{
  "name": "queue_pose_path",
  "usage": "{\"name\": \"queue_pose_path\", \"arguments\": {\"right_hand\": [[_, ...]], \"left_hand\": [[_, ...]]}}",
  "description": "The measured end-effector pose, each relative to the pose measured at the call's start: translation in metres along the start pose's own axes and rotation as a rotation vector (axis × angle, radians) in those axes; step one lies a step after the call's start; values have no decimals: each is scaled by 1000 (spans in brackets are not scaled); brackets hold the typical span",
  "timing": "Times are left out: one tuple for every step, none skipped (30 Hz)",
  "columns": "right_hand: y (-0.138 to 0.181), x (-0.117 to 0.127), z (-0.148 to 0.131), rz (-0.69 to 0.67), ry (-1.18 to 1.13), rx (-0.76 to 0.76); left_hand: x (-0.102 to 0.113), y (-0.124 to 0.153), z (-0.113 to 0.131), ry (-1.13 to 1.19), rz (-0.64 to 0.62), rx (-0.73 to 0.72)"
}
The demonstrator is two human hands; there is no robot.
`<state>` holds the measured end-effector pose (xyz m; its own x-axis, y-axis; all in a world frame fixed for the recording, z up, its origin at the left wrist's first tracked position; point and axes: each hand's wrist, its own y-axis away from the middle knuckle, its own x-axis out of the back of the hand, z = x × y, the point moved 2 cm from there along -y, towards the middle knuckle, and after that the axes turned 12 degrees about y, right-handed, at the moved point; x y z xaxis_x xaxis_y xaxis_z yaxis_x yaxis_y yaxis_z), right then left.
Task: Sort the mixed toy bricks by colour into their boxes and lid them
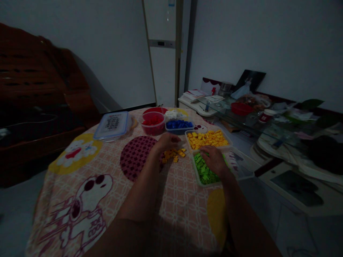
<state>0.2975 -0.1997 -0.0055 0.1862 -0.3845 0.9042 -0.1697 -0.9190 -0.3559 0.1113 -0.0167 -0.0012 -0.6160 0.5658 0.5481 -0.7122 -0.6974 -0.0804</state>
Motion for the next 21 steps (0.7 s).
{"name": "queue_pose_path", "arguments": {"right_hand": [[0, 0, 0, -8, 2, 1], [0, 1, -1, -12, 4, 3], [-1, 2, -1, -16, 5, 6], [-1, 2, -1, -17, 7, 7], [-1, 3, -2, -19, 8, 7], [-1, 3, -2, -21, 9, 8], [-1, 3, -3, -22, 8, 9], [-2, 4, -3, -21, 7, 8], [-2, 4, -4, -22, 4, 6], [-2, 4, -4, -24, 1, 4], [-2, 4, -4, -27, -2, 2], [-1, 3, -4, -28, -4, -2], [-1, 3, -4, -28, -6, -3], [-1, 3, -4, -26, -7, 0], [-1, 3, -3, -22, -8, 3], [-1, 3, -3, -17, -8, 5], [0, 2, -2, -13, -8, 7], [0, 2, -2, -12, -7, 7], [0, 2, -1, -12, -5, 6], [0, 1, -1, -13, -3, 6], [0, 1, -1, -14, -1, 6]], "left_hand": [[-3, 0, 0, -26, -41, 8], [-7, 0, 1, -48, -70, 10], [-12, 0, 2, -67, -85, 9], [-17, -1, 4, -84, -94, 11], [-23, -2, 4, -97, -102, 17], [-28, -3, 5, -108, -104, 25], [-32, -4, 5, -119, -98, 37], [-36, -4, 5, -134, -91, 49], [-38, -5, 5, -152, -80, 56], [-40, -5, 5, -172, -67, 57], [-40, -6, 5, -191, -50, 51], [-39, -6, 5, -206, -30, 42], [-38, -6, 5, -217, -5, 28], [-35, -7, 5, -225, 27, 16], [-33, -7, 6, -228, 68, 6], [-30, -6, 6, -223, 113, -5], [-27, -6, 7, -210, 158, -15], [-26, -6, 8, -186, 199, -22], [-24, -6, 9, -149, 235, -27], [-24, -6, 10, -104, 265, -30], [-25, -7, 11, -56, 283, -31]]}}
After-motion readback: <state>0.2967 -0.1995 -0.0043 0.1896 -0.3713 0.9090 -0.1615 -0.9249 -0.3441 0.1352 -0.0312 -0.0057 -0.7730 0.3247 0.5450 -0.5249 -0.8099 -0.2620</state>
